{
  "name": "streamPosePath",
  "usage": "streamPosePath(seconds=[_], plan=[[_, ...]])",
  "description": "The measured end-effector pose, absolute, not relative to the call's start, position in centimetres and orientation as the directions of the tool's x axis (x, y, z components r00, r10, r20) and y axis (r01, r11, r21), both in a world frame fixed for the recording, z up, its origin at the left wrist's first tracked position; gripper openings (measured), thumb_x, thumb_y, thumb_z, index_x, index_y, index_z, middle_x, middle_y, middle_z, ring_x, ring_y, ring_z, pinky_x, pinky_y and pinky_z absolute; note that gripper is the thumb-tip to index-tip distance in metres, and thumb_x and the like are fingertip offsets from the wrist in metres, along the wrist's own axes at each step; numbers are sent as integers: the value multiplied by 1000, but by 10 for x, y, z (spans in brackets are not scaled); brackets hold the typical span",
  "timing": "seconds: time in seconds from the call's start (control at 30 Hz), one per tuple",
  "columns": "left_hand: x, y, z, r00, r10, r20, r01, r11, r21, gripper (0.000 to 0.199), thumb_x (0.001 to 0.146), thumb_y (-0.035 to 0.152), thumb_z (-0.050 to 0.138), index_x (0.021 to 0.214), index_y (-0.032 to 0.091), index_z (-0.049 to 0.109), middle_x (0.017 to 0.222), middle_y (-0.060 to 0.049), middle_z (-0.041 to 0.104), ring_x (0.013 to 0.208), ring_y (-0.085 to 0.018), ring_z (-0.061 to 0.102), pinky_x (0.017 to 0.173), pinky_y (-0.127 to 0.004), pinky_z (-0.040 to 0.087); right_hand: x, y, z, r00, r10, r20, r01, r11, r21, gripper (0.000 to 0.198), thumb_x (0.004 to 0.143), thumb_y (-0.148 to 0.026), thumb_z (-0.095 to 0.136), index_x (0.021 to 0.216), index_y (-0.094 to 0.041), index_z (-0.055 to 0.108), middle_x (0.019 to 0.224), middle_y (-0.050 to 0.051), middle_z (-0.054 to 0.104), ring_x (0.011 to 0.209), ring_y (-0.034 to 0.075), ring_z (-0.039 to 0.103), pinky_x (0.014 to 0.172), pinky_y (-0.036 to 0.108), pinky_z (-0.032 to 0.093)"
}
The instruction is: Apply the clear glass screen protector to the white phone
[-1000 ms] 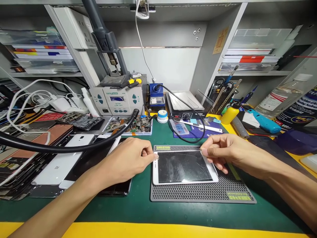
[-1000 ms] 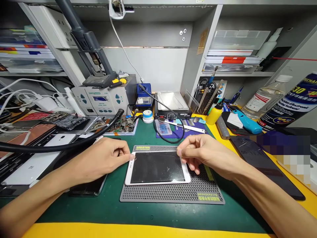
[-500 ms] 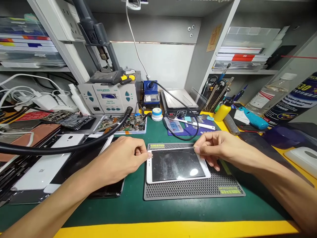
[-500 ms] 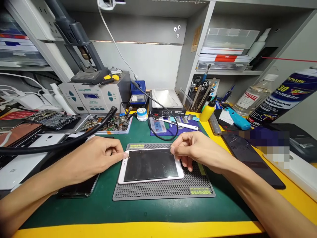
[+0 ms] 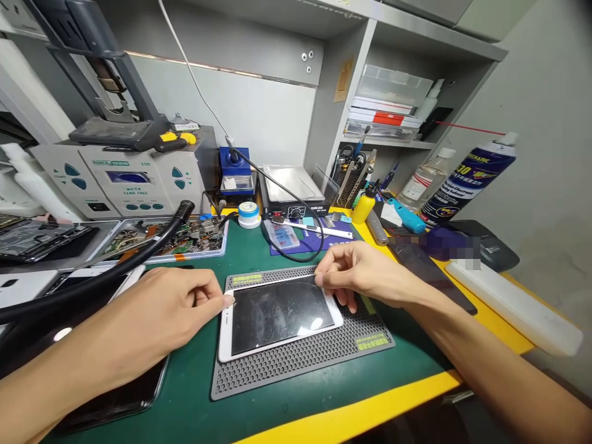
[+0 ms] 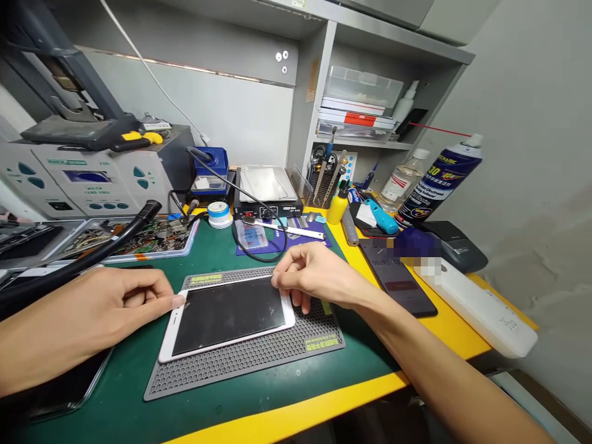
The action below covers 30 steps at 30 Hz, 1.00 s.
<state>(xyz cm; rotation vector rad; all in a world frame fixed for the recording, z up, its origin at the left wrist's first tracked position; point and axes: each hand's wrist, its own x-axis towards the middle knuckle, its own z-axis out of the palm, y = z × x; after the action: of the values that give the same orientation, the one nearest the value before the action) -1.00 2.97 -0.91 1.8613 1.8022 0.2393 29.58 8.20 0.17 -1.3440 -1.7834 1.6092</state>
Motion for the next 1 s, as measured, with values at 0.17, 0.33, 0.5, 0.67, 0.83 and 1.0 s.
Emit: streamPosePath(seconds=[0.17, 0.33, 0.5, 0.67, 0.83, 1.0], plan=[[-9, 31, -8, 91, 961, -261, 869, 52, 493, 53, 77, 76, 52, 70, 24, 62, 60, 3, 39, 59, -15, 32, 52, -28, 22, 293, 81, 4, -449, 843, -296, 390, -113, -914, 7, 77, -21, 70, 81, -15, 67, 64, -1, 65, 47, 11, 58, 36, 19, 50], [-11, 30, -11, 104, 954, -283, 867, 52, 496, 54, 79, 77, 52, 75, 25, 64, 62, 3, 40, 62, -16, 33, 55, -29, 23, 293, 79, 4, -454, 842, -292, 392, -106, -914, 7, 76, -20, 69, 81, -16, 67, 65, -1, 66, 47, 10, 58, 36, 19, 50], [-15, 31, -14, 96, 958, -269, 875, 47, 481, 52, 77, 76, 53, 73, 26, 64, 61, 3, 41, 60, -16, 34, 54, -29, 23, 293, 78, 3, -443, 846, -295, 410, -102, -907, 8, 76, -21, 69, 81, -16, 66, 65, -2, 65, 47, 10, 58, 36, 19, 50], [-16, 33, -15, 104, 967, -231, 866, 27, 500, 45, 76, 70, 59, 72, 26, 66, 61, 1, 46, 59, -17, 38, 52, -29, 25, 292, 78, 4, -440, 846, -300, 420, -101, -902, 11, 76, -25, 70, 81, -16, 66, 65, -1, 65, 47, 11, 58, 37, 19, 50], [-11, 29, -11, 119, 973, -200, 848, 5, 531, 43, 80, 66, 58, 70, 25, 65, 61, 1, 44, 59, -17, 35, 53, -30, 24, 292, 77, 5, -435, 848, -304, 433, -99, -896, 12, 78, -26, 71, 82, -17, 65, 66, -2, 64, 48, 10, 57, 37, 19, 50], [-11, 30, -13, 100, 973, -207, 854, 23, 520, 47, 78, 71, 55, 70, 25, 63, 60, 1, 42, 59, -17, 33, 52, -30, 22, 291, 76, 6, -428, 853, -299, 434, -96, -896, 12, 78, -26, 72, 82, -16, 64, 66, -1, 64, 48, 10, 57, 37, 19, 49]])
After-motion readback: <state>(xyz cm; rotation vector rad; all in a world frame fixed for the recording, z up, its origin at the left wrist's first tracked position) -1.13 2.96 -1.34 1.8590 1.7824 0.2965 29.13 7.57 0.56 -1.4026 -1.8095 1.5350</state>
